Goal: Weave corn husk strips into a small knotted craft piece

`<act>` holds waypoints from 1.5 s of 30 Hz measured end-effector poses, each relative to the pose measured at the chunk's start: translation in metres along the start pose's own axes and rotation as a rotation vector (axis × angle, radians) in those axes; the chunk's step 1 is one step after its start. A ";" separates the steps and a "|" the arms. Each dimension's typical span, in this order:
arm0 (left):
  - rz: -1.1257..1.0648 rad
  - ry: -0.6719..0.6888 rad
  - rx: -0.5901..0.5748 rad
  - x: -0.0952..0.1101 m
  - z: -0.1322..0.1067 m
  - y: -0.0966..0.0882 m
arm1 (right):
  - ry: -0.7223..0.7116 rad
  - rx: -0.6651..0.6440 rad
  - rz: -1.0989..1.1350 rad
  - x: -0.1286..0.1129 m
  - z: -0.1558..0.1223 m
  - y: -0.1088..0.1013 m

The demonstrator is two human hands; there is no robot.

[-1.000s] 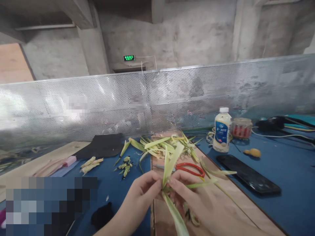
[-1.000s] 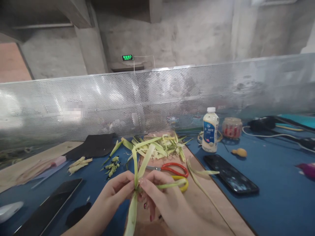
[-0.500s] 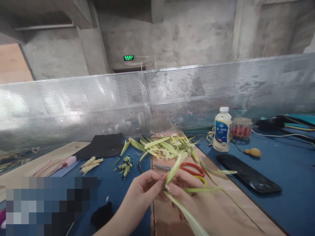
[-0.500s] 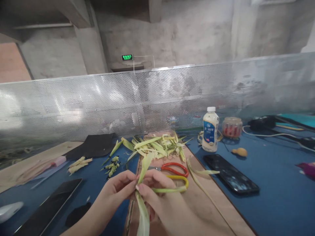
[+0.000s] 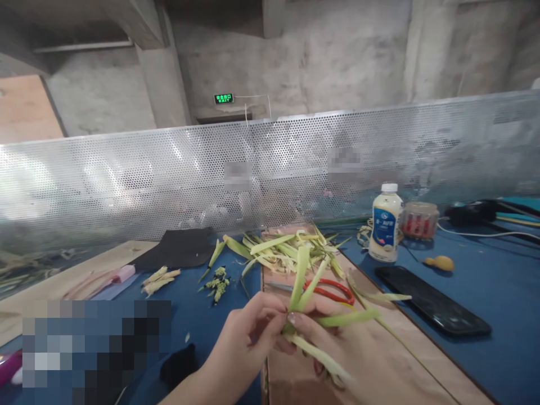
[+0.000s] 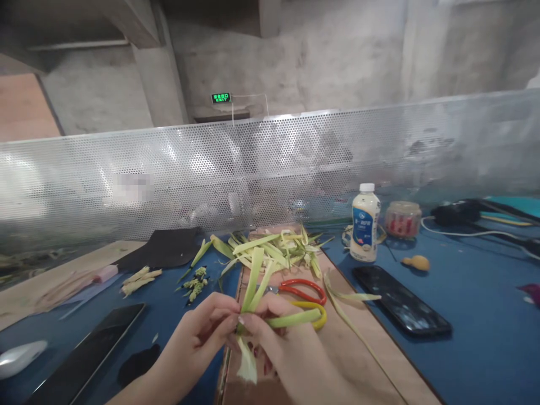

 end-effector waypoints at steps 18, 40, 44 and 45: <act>0.005 -0.036 -0.042 0.008 -0.001 0.005 | 0.089 -0.012 0.045 0.006 0.000 0.002; -0.270 -0.142 0.183 0.004 -0.001 0.011 | 0.031 0.111 -0.129 0.004 -0.002 -0.004; -0.338 -0.125 0.217 0.002 -0.001 0.011 | -0.060 0.130 -0.150 0.008 -0.003 -0.003; -0.366 -0.126 0.229 0.001 -0.001 0.012 | -0.092 0.137 -0.164 0.006 -0.004 -0.003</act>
Point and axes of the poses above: each hand's wrist, its own z-axis towards the middle knuckle, its own y-axis out of the palm, x = y × z, the point moved 1 cm from there along z, towards the middle knuckle, and after that the axes turned 12 degrees about y, right-handed, at the moved point
